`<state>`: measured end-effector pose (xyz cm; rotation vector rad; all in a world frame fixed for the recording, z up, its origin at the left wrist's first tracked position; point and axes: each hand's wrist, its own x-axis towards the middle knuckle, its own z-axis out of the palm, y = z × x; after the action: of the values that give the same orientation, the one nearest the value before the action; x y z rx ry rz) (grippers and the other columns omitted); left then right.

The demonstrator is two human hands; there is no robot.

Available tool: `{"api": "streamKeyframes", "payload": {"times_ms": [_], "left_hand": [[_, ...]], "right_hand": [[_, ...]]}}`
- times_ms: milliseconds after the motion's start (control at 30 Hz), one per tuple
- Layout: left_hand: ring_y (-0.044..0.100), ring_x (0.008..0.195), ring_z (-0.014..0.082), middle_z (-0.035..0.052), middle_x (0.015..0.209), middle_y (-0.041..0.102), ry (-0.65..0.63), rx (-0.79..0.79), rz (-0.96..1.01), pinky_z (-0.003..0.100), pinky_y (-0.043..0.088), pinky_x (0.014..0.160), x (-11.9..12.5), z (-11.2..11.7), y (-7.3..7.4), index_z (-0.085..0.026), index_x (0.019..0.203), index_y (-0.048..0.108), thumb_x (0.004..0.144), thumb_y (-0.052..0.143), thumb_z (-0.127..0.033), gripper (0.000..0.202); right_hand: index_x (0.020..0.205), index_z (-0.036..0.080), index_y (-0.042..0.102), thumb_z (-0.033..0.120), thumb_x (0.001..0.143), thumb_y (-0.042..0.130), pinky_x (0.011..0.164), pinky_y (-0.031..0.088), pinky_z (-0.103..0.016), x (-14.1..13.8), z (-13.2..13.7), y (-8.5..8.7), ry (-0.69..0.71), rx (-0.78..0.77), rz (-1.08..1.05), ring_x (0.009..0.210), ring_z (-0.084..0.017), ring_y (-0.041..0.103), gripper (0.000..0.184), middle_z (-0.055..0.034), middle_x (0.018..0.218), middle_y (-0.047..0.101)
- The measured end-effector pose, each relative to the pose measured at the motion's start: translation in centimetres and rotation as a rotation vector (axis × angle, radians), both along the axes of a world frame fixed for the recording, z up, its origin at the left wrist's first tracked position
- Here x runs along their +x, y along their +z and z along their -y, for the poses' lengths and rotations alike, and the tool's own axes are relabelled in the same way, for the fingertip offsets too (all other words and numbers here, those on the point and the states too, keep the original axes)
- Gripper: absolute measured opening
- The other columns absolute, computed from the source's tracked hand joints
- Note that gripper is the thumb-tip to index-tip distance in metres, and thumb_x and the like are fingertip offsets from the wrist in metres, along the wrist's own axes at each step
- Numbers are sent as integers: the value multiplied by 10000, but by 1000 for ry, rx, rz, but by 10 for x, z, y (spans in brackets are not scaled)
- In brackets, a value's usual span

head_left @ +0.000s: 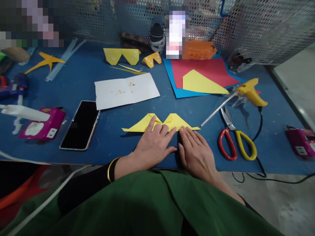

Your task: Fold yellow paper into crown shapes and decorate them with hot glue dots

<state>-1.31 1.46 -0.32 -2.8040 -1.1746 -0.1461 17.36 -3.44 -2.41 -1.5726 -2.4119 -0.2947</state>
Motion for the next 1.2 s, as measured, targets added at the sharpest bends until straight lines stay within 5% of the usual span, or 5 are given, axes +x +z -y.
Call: {"api": "streamKeyframes", "payload": {"times_ms": [300,500,867,1067,1200], "left_hand": [[624,975,290,104,1094,694,-2,56,93,573,314,1158,-8,2,-2,-135,1322,645,907,625,-601,625],[643,899,211,11,965,742,119,18,370,565,295,1183,-41,1,-7,-218,1010,747,949,640,-222,123],[634,886,188,3,892,721,278,-159,508,462,394,1066,-42,-11,-8,-209,802,713,926,641,-182,146],[616,908,183,11,900,708,285,-157,479,422,372,1070,-41,-10,-6,-198,840,711,961,597,-200,166],[615,911,186,14,905,712,294,-174,469,412,383,1037,-42,-10,-4,-195,846,712,970,595,-209,171]], "right_hand": [[1380,-60,522,311,1014,396,1081,446,-470,11,5,-4,-171,30,68,1292,-342,588,536,-252,1369,622],[1360,-55,538,314,1020,375,1112,408,-513,8,4,-4,-168,43,97,1314,-358,565,528,-259,1362,624],[1354,-3,562,301,980,488,1081,411,-630,-3,6,3,-212,66,38,1364,-422,503,488,-261,1383,607],[1287,46,630,157,939,555,1072,476,-413,-36,-3,7,162,138,-108,1277,-268,610,373,-159,1353,662],[1279,26,638,202,978,501,1055,493,-400,-48,-7,1,197,54,-131,1259,-254,624,375,-164,1354,658]]}}
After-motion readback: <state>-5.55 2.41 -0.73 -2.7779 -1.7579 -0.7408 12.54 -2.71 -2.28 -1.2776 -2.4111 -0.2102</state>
